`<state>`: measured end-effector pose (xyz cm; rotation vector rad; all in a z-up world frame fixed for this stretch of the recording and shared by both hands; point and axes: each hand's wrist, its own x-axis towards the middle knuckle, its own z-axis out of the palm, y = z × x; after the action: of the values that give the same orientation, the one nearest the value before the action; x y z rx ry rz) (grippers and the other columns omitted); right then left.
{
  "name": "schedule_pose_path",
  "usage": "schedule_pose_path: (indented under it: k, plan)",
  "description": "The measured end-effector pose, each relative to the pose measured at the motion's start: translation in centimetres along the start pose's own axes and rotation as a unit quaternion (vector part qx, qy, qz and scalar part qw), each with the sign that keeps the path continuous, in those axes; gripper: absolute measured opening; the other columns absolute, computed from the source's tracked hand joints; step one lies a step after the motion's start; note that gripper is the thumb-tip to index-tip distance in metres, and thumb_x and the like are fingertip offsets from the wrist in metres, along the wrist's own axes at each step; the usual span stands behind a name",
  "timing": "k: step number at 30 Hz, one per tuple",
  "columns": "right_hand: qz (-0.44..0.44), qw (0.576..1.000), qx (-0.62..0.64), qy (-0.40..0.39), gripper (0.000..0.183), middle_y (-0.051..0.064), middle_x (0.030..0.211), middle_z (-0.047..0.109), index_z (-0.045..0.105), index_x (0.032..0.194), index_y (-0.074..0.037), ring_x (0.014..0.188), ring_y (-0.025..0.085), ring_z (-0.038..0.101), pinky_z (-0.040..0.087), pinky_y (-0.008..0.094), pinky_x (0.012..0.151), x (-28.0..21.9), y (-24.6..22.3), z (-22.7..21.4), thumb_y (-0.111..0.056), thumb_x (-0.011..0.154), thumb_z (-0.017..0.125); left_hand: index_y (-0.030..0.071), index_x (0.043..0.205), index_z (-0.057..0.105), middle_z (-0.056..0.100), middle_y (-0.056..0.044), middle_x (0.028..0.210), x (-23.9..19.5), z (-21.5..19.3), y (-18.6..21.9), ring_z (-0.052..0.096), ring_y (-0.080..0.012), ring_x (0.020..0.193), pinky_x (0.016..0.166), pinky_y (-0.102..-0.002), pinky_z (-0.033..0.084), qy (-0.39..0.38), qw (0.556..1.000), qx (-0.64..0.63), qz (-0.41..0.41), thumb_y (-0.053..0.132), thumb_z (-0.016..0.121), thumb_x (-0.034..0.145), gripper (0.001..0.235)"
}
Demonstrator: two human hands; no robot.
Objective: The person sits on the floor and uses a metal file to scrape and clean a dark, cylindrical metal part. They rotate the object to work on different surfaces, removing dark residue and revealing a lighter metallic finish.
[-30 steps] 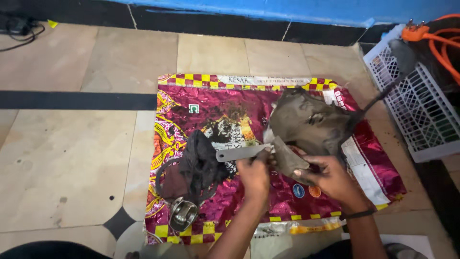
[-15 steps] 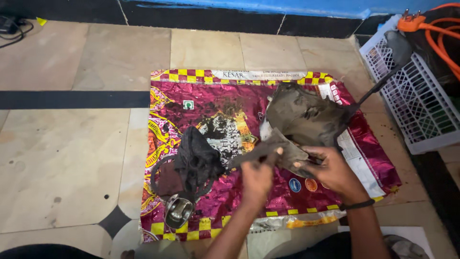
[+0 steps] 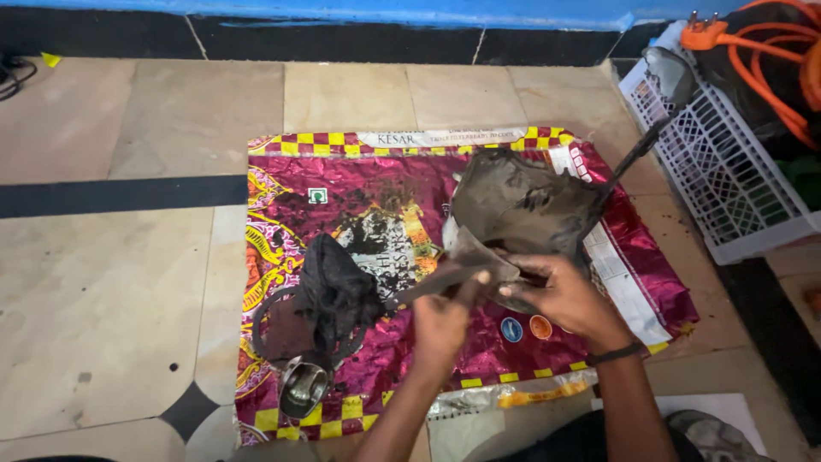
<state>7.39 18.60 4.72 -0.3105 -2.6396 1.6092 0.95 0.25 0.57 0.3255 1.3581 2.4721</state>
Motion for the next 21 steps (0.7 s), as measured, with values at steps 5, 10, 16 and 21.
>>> schedule_pose_path:
  k: [5,10,16,21]
  plan:
    - [0.036,0.997,0.073,-0.008,0.049,0.009,0.115,0.076,0.070,0.125,0.001,0.101,0.013,0.068,0.055,0.029,0.090,0.0,1.1,-0.6,-0.005,0.078,0.082,-0.001,0.088,0.069,0.064,-0.001,0.079,0.2,0.1,1.0,0.056,-0.0092,0.071,0.063,-0.028,0.046,-0.029,0.985,0.114,0.127,-0.001,0.073,0.091,0.005]
    - [0.029,0.999,-0.013,-0.005,0.045,0.010,0.115,0.078,0.072,0.123,0.002,0.102,0.014,0.069,0.054,0.028,0.092,0.0,0.4,-0.2,-0.004,0.080,0.082,0.000,0.085,0.070,0.065,-0.001,0.077,0.1,0.0,2.9,0.058,-0.0096,0.068,0.061,-0.028,0.046,-0.050,0.964,0.192,0.178,-0.003,0.072,0.089,0.005]
    - [-0.011,1.000,0.011,-0.015,0.047,0.005,0.119,0.077,0.070,0.125,0.000,0.106,0.012,0.069,0.053,0.026,0.094,0.0,-0.8,-0.1,0.000,0.078,0.078,0.000,0.087,0.069,0.070,-0.003,0.085,-0.5,1.1,1.2,0.063,-0.0104,0.075,0.065,-0.028,0.051,-0.061,0.992,0.039,0.102,-0.003,0.073,0.088,0.005]
    - [-0.003,1.000,-0.019,-0.022,0.035,0.008,0.111,0.081,0.074,0.119,0.001,0.100,0.012,0.069,0.056,0.028,0.090,-0.2,-1.5,-0.1,0.002,0.084,0.075,-0.002,0.088,0.072,0.069,-0.005,0.080,-0.4,0.1,1.6,0.061,-0.0128,0.070,0.062,-0.028,0.048,-0.052,0.971,0.182,0.144,-0.005,0.073,0.088,0.003]
